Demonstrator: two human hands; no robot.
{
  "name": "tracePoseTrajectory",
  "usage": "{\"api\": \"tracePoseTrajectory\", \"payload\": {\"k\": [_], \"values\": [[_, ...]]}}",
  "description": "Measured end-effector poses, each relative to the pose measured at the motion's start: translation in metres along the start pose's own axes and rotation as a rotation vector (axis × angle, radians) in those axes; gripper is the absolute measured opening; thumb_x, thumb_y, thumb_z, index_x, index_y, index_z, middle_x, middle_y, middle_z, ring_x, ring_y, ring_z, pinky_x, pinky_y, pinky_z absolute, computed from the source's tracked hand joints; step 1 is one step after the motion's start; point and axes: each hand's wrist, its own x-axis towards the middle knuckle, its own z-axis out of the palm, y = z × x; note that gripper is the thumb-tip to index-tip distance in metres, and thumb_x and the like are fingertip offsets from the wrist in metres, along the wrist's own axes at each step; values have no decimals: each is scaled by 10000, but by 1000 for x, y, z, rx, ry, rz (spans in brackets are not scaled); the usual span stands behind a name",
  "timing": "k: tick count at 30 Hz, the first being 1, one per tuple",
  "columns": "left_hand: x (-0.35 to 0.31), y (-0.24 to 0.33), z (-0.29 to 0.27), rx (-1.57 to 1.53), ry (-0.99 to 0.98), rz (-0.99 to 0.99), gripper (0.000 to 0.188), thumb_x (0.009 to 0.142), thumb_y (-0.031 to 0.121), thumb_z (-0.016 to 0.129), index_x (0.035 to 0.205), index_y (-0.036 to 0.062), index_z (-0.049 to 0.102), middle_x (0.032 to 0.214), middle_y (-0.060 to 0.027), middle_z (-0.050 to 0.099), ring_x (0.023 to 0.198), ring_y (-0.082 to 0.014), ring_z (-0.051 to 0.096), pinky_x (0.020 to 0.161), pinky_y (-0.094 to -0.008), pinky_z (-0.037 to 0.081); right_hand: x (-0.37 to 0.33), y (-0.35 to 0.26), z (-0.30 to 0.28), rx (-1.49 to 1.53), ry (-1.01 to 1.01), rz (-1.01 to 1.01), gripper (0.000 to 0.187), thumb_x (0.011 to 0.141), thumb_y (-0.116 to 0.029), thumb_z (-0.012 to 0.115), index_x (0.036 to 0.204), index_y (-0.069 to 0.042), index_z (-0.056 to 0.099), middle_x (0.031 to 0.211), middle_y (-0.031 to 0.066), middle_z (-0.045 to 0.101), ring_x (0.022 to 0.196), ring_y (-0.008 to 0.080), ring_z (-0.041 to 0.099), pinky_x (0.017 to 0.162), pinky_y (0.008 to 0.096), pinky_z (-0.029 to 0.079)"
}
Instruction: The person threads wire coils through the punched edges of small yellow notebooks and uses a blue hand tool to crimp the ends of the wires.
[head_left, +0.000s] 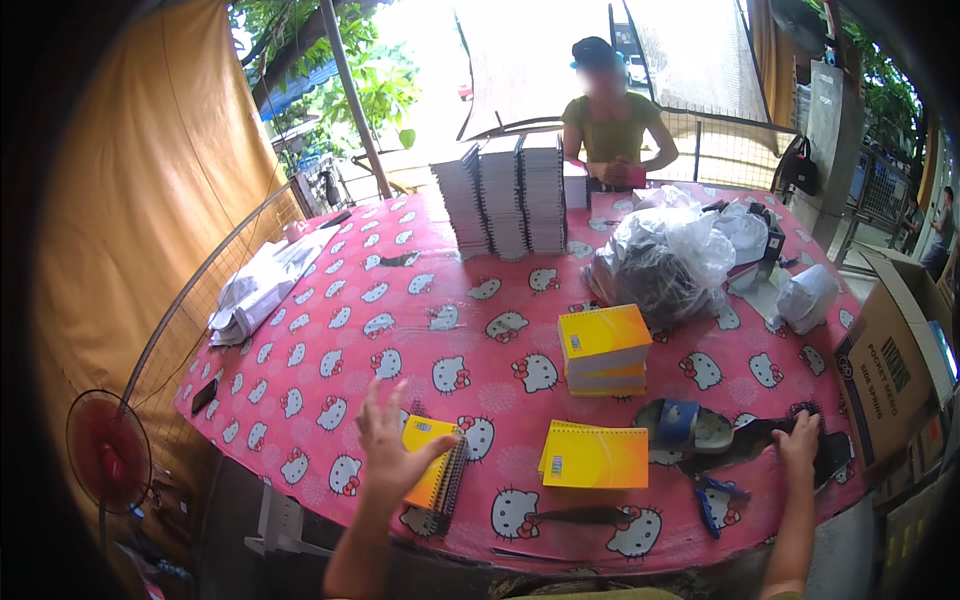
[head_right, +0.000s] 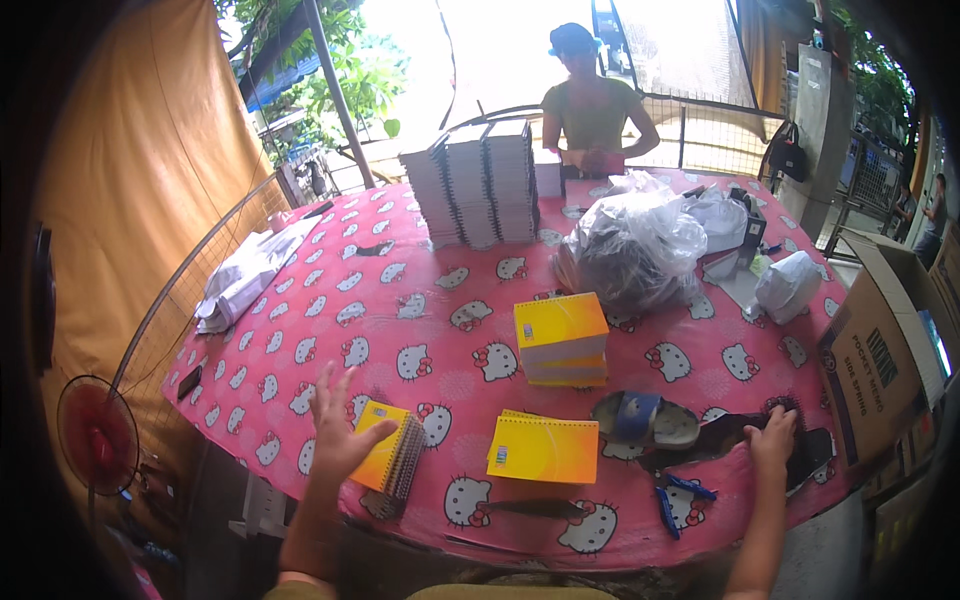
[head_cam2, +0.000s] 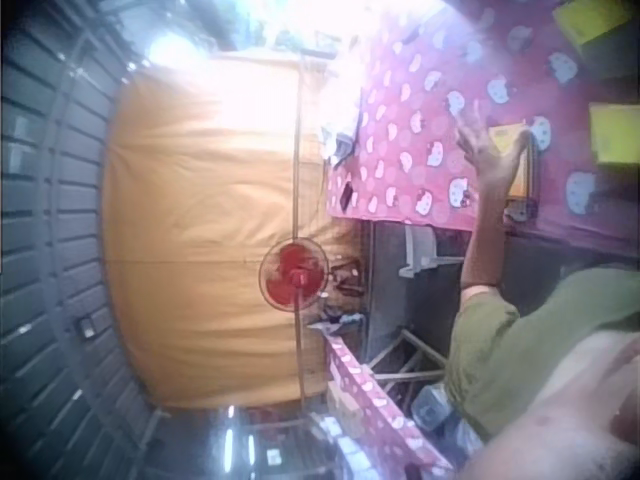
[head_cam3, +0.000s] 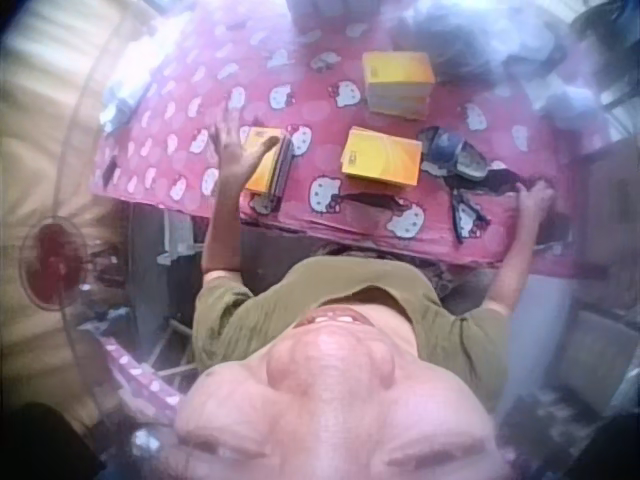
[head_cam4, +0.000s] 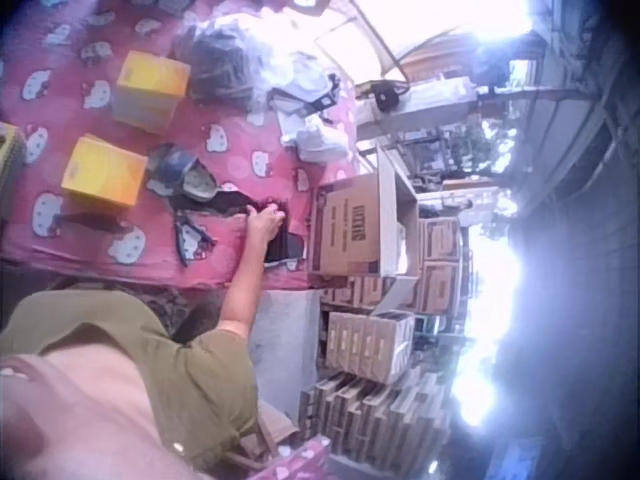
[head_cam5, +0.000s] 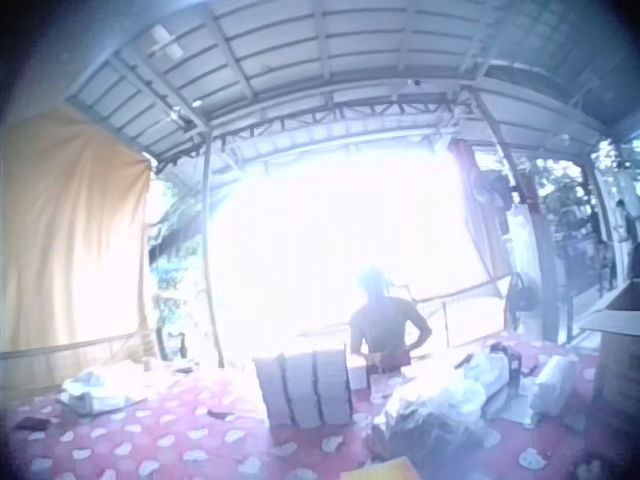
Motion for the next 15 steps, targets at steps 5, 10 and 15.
{"api": "tracePoseTrajectory", "payload": {"k": [5, 10, 15], "values": [[-24, 107, 44, -515, -103, 405, 516, 782, 222, 760, 1249, 73, 599, 1319, -159, 532, 1240, -327, 488, 1050, -471, 360, 22, 40, 23, 2, -152, -91, 188, 769, -82, 701, 904, 13, 611, 921, 232, 605, 910, 418, 596, 780, 483, 471], [8, 138, 121, -185, -185, 563, 298, 835, 152, 678, 1124, 81, 673, 1175, -139, 610, 1105, -327, 562, 905, -435, 446, 37, 20, -16, 57, -57, -190, 225, 793, 0, 616, 1012, 18, 566, 1011, 232, 544, 973, 420, 578, 819, 473, 470], [22, 131, 148, -335, -649, 291, 171, 819, 99, 693, 964, 9, 710, 877, -155, 691, 842, -274, 677, 787, -356, 514, 20, -22, -24, 216, -103, -331, 212, 792, 16, 622, 995, 6, 679, 943, 195, 611, 891, 397, 611, 811, 440, 486]]}}
